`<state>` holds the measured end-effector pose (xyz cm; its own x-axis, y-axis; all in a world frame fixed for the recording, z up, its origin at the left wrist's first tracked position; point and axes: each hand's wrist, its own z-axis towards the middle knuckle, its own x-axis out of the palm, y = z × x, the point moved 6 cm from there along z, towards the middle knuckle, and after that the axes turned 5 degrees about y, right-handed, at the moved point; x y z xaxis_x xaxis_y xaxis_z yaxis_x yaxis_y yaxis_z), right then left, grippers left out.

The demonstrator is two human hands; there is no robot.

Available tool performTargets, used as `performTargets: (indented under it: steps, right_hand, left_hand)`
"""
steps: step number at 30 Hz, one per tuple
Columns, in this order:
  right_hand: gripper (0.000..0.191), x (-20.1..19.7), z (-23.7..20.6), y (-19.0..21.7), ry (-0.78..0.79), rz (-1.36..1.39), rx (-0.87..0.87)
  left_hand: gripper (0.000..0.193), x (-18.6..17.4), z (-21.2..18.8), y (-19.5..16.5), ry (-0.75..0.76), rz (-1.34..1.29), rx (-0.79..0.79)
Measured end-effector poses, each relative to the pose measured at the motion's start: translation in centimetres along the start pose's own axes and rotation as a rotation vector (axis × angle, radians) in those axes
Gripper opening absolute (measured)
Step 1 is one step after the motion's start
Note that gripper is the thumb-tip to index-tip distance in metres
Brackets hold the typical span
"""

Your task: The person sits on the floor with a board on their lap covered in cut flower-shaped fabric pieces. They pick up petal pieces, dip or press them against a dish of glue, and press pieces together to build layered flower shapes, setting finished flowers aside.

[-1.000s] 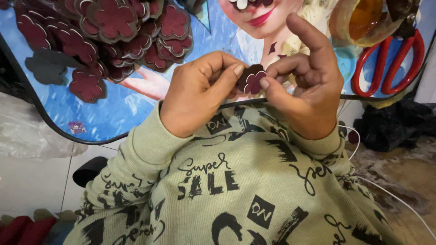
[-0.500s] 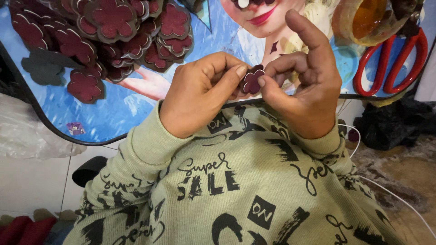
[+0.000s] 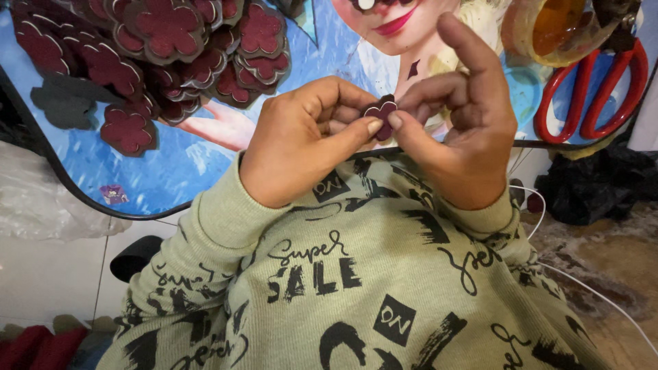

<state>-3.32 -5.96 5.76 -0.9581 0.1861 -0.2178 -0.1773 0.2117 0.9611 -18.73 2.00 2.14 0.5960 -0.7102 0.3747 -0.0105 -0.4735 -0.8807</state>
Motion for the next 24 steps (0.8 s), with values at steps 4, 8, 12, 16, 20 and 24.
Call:
performTargets:
  steps: [4,8,12,16,20,24]
  right_hand:
    - [0.090,-0.5,-0.1,-1.2,-0.049,0.242,0.160]
    - [0.086,-0.2,-0.5,-1.5,0.079,0.387,0.120]
    - [0.085,-0.2,-1.0,-2.1,0.138,0.440,0.063]
    - [0.084,-0.4,-1.0,-2.6,0.160,0.439,0.049]
    - [0.083,-0.4,-0.8,-2.5,0.126,0.416,0.057]
    - [0.082,-0.3,-0.5,-2.3,0.113,0.423,0.067]
  left_hand:
    - [0.017,-0.2,-0.2,0.1,-0.022,0.044,0.003]
    - [0.016,-0.3,0.1,0.3,-0.015,-0.019,-0.024]
    - [0.016,-0.3,0.1,0.1,-0.020,-0.025,-0.034]
    - [0.016,-0.3,0.1,0.0,-0.022,-0.009,-0.035]
    - [0.016,-0.2,0.2,-0.2,-0.010,-0.023,-0.023]
    - [0.016,-0.1,0.2,-0.3,-0.007,-0.031,-0.011]
